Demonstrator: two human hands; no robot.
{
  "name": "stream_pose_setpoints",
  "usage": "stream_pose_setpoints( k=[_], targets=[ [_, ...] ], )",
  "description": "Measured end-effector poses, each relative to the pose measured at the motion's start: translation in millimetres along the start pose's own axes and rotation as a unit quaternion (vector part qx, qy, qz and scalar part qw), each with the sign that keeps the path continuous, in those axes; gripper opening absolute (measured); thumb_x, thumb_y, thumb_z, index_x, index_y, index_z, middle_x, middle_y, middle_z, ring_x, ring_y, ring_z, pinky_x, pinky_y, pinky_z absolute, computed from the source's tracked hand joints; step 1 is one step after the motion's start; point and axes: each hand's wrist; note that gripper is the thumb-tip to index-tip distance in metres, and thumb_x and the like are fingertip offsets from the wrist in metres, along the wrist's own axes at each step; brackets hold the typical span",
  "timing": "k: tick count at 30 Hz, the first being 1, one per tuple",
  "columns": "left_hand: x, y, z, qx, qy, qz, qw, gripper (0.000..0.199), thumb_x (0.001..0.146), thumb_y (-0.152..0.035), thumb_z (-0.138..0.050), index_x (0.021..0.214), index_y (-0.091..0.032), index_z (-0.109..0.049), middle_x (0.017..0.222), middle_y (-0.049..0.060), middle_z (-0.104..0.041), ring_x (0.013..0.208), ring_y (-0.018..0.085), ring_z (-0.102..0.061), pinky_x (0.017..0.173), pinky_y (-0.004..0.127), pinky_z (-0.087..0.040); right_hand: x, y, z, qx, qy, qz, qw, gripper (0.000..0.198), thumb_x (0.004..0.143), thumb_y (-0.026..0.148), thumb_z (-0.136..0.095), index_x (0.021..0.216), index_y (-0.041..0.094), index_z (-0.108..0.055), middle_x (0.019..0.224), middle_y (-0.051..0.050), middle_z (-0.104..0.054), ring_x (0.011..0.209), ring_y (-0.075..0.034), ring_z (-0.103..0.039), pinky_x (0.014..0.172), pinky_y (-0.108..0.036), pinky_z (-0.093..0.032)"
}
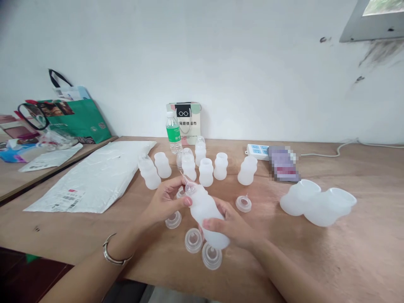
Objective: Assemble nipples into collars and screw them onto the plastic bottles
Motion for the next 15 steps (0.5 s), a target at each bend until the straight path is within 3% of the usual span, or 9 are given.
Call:
stream_pose_setpoints(
  k=[2, 4, 7, 10, 15],
  targets=[
    [0, -2, 2, 0.015, 0.019, -0.015, 1.000, 0.028, 0.080, -0.042, -0.064, 0.080, -0.015, -0.058, 0.075, 0.000, -0.055, 0.073, 0.012, -0.049, 0.069, 0.026, -0.038, 0, 0, 1, 0.034, 0.042, -0.019, 0.998, 0.055, 0.070, 0.061, -0.061, 0.104, 0.018, -0.056, 0.070, -0.002, -0.061, 0.054, -0.014, -0.053, 0.045, -0.025, -0.042],
    [1, -4, 4, 0.049, 0.024, -0.032, 0.998, 0.027, 0.081, -0.042, -0.062, 0.089, -0.016, -0.060, 0.082, 0.002, -0.058, 0.074, 0.013, -0.050, 0.068, 0.026, -0.039, 0, 0, 0, -0.037, -0.033, 0.018, 0.999, 0.049, 0.074, 0.053, -0.063, 0.109, 0.019, -0.055, 0.080, -0.004, -0.064, 0.065, -0.016, -0.057, 0.055, -0.027, -0.047],
    [1, -6, 3, 0.082, -0.001, -0.072, 0.994, 0.030, 0.073, -0.037, -0.071, 0.094, -0.017, -0.063, 0.091, 0.006, -0.063, 0.082, 0.016, -0.055, 0.072, 0.028, -0.042, -1, 0, -4, -0.176, -0.119, 0.081, 0.974, 0.048, 0.076, 0.038, -0.067, 0.118, 0.022, -0.052, 0.102, -0.005, -0.064, 0.088, -0.019, -0.059, 0.076, -0.031, -0.048],
    [2, -7, -2, 0.070, -0.032, -0.104, 0.992, 0.022, 0.072, -0.034, -0.071, 0.084, -0.016, -0.065, 0.084, 0.007, -0.066, 0.080, 0.017, -0.059, 0.071, 0.029, -0.045, -2, 0, -7, -0.162, -0.072, 0.059, 0.982, 0.049, 0.076, 0.037, -0.067, 0.120, 0.022, -0.052, 0.098, -0.005, -0.063, 0.086, -0.019, -0.058, 0.072, -0.030, -0.048],
    [0, -7, -9, 0.045, -0.061, -0.154, 0.985, 0.023, 0.076, -0.038, -0.067, 0.076, -0.015, -0.065, 0.074, 0.006, -0.064, 0.066, 0.014, -0.058, 0.060, 0.027, -0.045, -2, 1, -8, 0.016, 0.015, 0.010, 1.000, 0.043, 0.072, 0.047, -0.069, 0.101, 0.017, -0.056, 0.079, -0.001, -0.058, 0.059, -0.010, -0.051, 0.050, -0.022, -0.040]
  ],
)
Point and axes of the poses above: each hand's wrist, its own x-axis towards the middle knuckle, its own z-axis out of the back of the hand, y = z × x
